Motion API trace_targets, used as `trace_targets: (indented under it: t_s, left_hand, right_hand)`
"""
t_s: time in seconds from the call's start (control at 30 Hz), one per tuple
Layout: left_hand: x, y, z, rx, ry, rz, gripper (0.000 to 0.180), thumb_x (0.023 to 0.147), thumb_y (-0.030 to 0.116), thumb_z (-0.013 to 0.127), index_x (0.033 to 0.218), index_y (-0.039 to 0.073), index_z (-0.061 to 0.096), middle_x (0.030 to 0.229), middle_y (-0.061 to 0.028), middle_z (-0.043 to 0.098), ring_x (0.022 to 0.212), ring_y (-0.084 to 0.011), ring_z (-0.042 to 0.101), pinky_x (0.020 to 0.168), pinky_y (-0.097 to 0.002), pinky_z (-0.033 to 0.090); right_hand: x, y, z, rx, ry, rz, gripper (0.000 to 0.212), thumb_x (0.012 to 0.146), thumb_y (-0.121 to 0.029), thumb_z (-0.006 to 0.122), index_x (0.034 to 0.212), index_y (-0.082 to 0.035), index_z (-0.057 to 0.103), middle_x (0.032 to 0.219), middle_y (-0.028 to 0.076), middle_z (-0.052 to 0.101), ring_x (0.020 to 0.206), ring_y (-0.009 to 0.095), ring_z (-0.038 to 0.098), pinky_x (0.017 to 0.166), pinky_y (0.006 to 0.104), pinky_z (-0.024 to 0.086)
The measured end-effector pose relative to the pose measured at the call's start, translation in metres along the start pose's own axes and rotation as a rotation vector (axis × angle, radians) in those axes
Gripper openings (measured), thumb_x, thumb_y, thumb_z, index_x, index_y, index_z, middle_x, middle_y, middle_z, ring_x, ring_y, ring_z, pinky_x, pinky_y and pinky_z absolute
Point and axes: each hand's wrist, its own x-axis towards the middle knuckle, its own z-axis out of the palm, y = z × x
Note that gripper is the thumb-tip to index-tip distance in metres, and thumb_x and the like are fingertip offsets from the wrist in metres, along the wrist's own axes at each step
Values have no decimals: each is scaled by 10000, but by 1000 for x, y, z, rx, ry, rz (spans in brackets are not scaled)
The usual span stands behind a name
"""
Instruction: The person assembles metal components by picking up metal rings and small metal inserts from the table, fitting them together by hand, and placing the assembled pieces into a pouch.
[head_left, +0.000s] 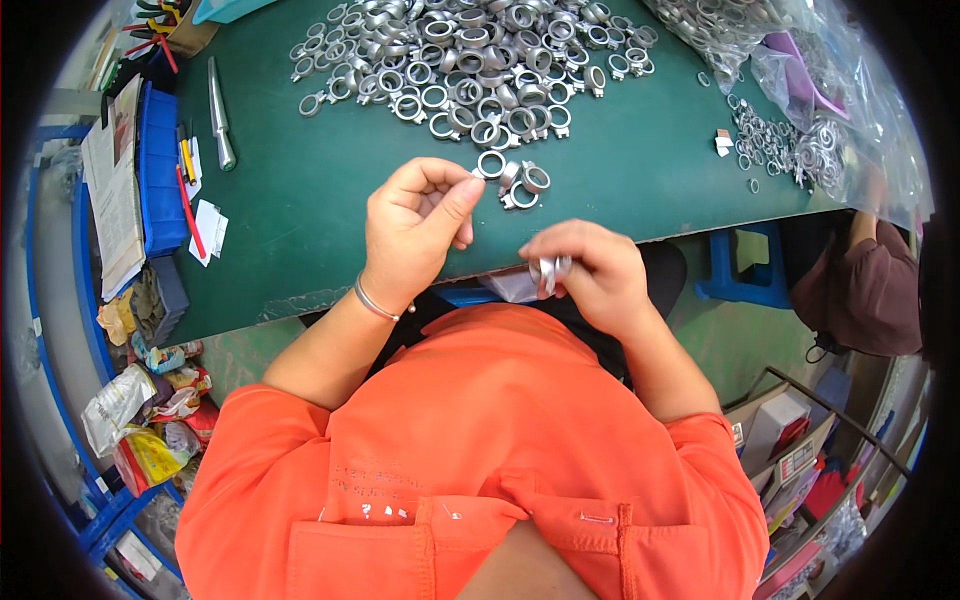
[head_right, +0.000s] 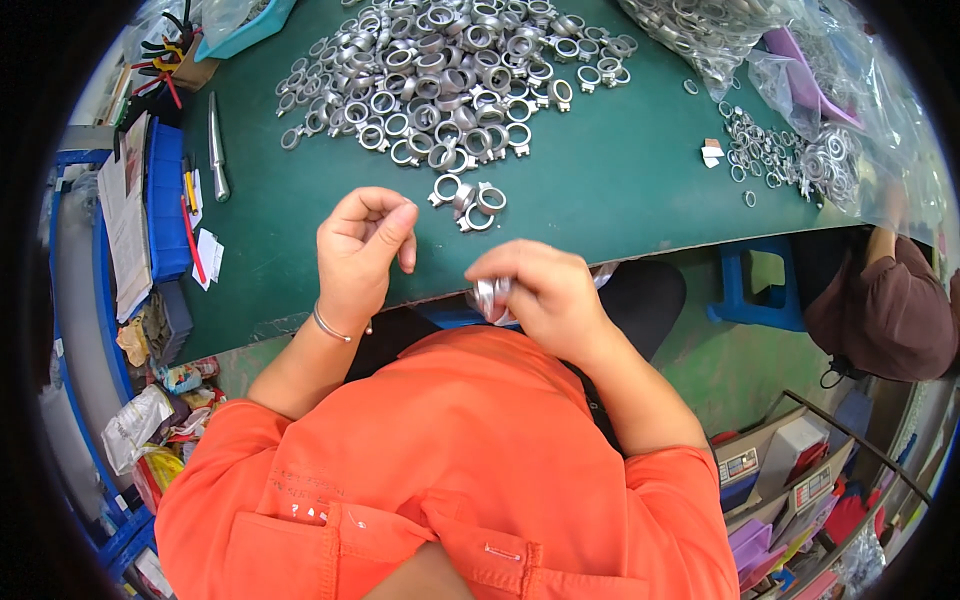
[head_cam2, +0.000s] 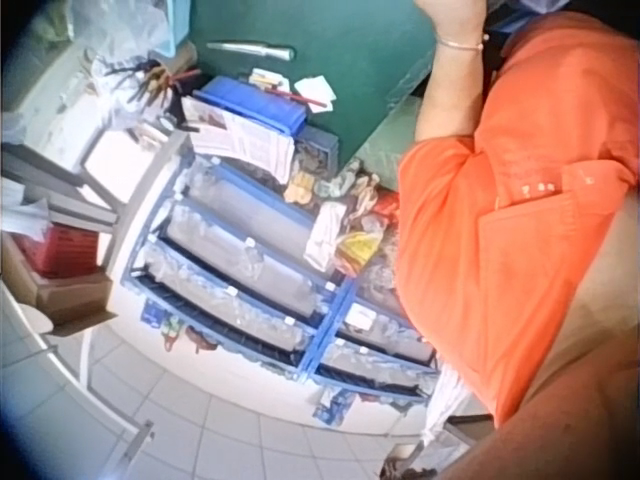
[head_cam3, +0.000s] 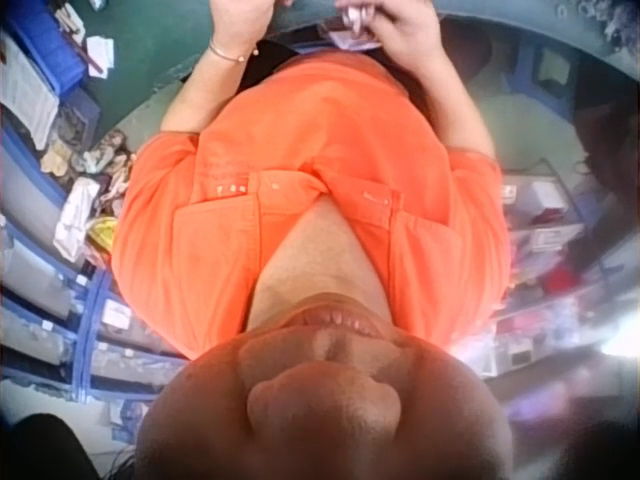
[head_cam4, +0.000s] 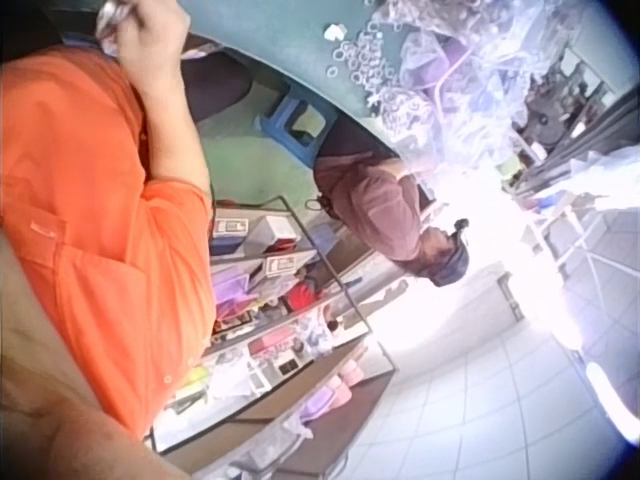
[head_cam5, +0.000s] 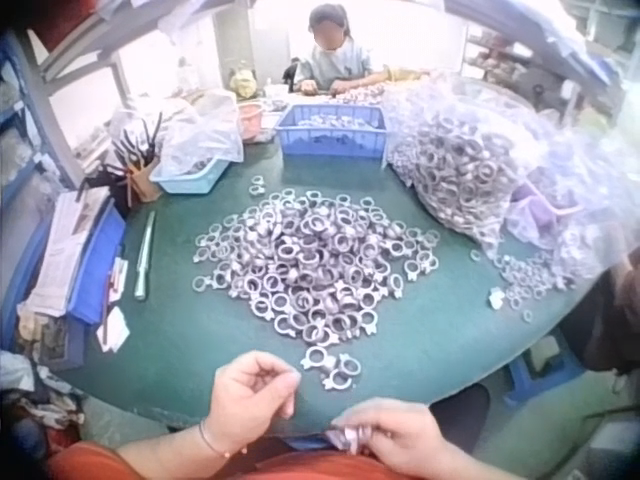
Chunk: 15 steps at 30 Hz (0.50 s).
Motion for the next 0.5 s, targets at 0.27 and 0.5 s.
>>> trace_targets:
  t_s: [0.27,0.5]
  left_hand:
    - [13,-6,-9,535,-29,267,72,849,17,681,910,-10,654,800,-8,597,662,-76,572,594,-204,470]
    - [25,-17,15,847,-74,343,134,783,50,745,880,4,666,814,-42,577,617,-95,551,563,-227,463]
  right_hand:
    - [-30,-13,-22,-761,-224,-168,254,688,95,588,907,-31,612,1032,135,576,924,329,587,729,390,516]
    - [26,-1,-6,-886,157,-274,180,745,-30,696,900,-32,606,963,130,565,868,328,576,729,393,488]
